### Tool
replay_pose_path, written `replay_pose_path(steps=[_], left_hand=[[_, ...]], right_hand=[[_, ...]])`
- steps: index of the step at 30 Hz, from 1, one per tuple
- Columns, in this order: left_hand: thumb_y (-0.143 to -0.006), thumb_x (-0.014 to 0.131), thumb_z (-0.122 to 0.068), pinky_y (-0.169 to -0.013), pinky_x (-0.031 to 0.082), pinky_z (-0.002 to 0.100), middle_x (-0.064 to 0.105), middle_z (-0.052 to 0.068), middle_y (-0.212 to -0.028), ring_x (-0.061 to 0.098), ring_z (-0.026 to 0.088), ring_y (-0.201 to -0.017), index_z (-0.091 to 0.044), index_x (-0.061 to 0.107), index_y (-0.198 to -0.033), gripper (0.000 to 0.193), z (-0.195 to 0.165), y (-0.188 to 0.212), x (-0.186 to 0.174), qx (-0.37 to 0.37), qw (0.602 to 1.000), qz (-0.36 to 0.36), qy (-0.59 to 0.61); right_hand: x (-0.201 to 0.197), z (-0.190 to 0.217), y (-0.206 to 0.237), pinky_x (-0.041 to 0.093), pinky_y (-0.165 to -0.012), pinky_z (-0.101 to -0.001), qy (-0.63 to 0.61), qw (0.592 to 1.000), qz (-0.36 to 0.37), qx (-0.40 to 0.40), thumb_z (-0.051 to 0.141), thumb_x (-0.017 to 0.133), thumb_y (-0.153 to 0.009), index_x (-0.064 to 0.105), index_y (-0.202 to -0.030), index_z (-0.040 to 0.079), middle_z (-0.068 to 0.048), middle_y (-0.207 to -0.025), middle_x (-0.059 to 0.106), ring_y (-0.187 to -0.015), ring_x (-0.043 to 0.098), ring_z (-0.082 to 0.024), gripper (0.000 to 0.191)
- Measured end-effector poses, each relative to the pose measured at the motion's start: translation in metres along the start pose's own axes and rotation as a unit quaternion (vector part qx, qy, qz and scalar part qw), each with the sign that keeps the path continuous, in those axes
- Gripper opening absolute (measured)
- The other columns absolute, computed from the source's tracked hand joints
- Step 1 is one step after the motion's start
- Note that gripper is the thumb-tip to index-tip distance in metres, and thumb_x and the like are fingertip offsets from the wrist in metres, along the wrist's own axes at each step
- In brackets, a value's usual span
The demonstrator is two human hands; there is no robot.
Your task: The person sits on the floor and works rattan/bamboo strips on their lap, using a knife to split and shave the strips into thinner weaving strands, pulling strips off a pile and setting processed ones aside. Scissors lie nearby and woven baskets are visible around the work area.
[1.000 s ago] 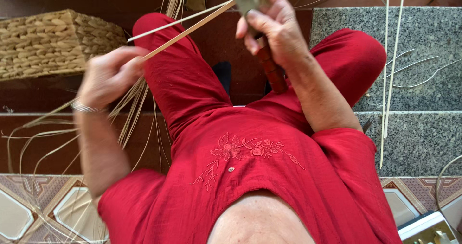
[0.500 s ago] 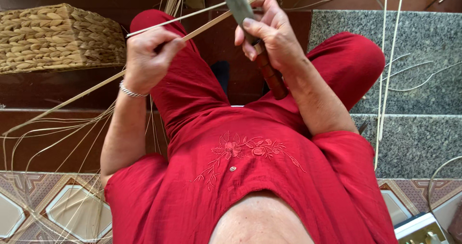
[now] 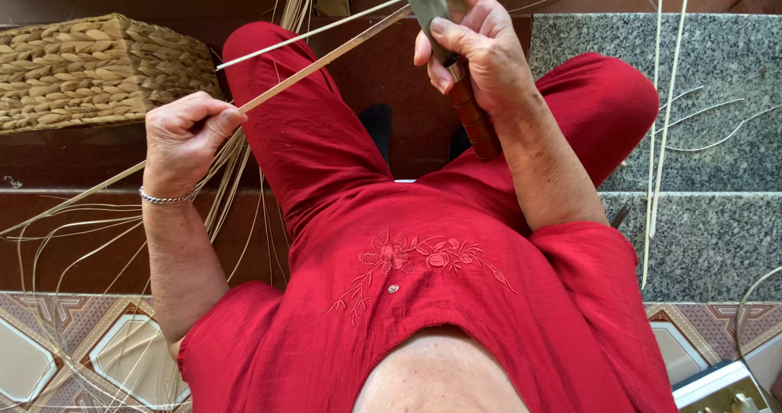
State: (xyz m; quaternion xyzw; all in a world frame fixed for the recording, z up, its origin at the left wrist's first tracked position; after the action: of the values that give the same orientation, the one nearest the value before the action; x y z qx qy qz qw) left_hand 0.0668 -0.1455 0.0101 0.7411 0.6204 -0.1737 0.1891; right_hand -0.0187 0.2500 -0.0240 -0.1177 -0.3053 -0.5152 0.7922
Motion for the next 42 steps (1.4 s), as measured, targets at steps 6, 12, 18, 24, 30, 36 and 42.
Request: replay_pose_path(steps=[6,12,18,24,30,36,42], left_hand=[[-0.103,0.075,0.001,-0.066,0.041,0.023,0.066,0.001,-0.085,0.054,0.005,-0.075,0.000,0.076,-0.103,0.002,0.011,0.012,-0.012,-0.048,0.999,0.000,-0.002],[-0.105,0.073,-0.001,-0.072,0.047,0.021,0.069,0.000,-0.091,0.060,0.005,-0.081,0.000,0.076,-0.105,0.003,0.030,0.024,-0.026,-0.078,0.997,0.001,0.030],[-0.106,0.073,-0.002,-0.072,0.048,0.020,0.070,0.000,-0.091,0.060,0.005,-0.080,-0.001,0.075,-0.106,0.003,0.053,0.041,-0.044,-0.125,0.991,-0.013,0.049],[-0.106,0.073,-0.003,-0.074,0.048,0.020,0.070,0.000,-0.088,0.059,0.005,-0.082,0.001,0.075,-0.103,0.005,0.072,0.054,-0.058,-0.160,0.984,-0.017,0.069],[-0.105,0.073,-0.004,-0.079,0.051,0.022,0.071,0.002,-0.097,0.062,0.006,-0.086,0.000,0.074,-0.105,0.004,0.076,0.065,-0.068,-0.172,0.981,-0.018,0.088],[-0.105,0.073,-0.004,-0.081,0.051,0.023,0.071,0.003,-0.095,0.062,0.008,-0.088,0.002,0.074,-0.102,0.007,0.075,0.069,-0.073,-0.178,0.981,-0.018,0.073],[-0.106,0.074,-0.006,-0.084,0.050,0.024,0.071,0.004,-0.095,0.062,0.008,-0.089,0.001,0.075,-0.104,0.007,0.069,0.077,-0.077,-0.211,0.977,-0.021,0.039]], right_hand=[[-0.009,0.010,0.001,0.049,-0.053,-0.0292,0.005,0.999,-0.020,-0.031,-0.001,0.051,-0.115,0.044,-0.137,0.000,-0.023,-0.091,0.068,-0.054,0.057,-0.020,0.022],[-0.018,0.012,0.004,0.050,-0.053,-0.0305,0.012,0.998,-0.039,-0.036,0.000,0.054,-0.115,0.056,-0.112,-0.007,-0.023,-0.093,0.070,-0.056,0.058,-0.020,0.008],[-0.019,0.018,0.007,0.049,-0.051,-0.0298,0.027,0.997,-0.052,-0.044,0.001,0.056,-0.113,0.062,-0.091,-0.004,-0.022,-0.092,0.071,-0.058,0.060,-0.020,0.023],[-0.014,0.020,0.006,0.049,-0.050,-0.0294,0.034,0.997,-0.039,-0.055,0.001,0.056,-0.112,0.065,-0.094,-0.004,-0.022,-0.092,0.071,-0.056,0.060,-0.019,0.021],[-0.015,0.020,0.010,0.045,-0.048,-0.0250,0.098,0.992,-0.055,-0.062,0.003,0.057,-0.113,0.067,-0.093,-0.005,-0.019,-0.092,0.072,-0.054,0.058,-0.015,0.024],[-0.024,0.021,0.008,0.043,-0.049,-0.0241,0.102,0.990,-0.049,-0.079,0.004,0.056,-0.116,0.068,-0.095,-0.005,-0.017,-0.088,0.071,-0.055,0.058,-0.015,0.025],[-0.030,0.021,0.011,0.047,-0.051,-0.0260,0.067,0.992,-0.060,-0.085,0.002,0.055,-0.115,0.064,-0.100,0.000,-0.018,-0.093,0.071,-0.057,0.059,-0.016,0.018]])
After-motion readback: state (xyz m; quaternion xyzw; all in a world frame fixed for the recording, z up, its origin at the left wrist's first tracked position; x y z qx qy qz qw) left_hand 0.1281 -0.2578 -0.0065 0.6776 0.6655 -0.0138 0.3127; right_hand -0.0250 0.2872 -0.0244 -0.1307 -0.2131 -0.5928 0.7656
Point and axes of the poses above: each hand's wrist, its own y-axis away from the middle knuckle, its own x-axis out of the palm, z = x × y, the point moved 2 cm from there along -y, towards the middle knuckle
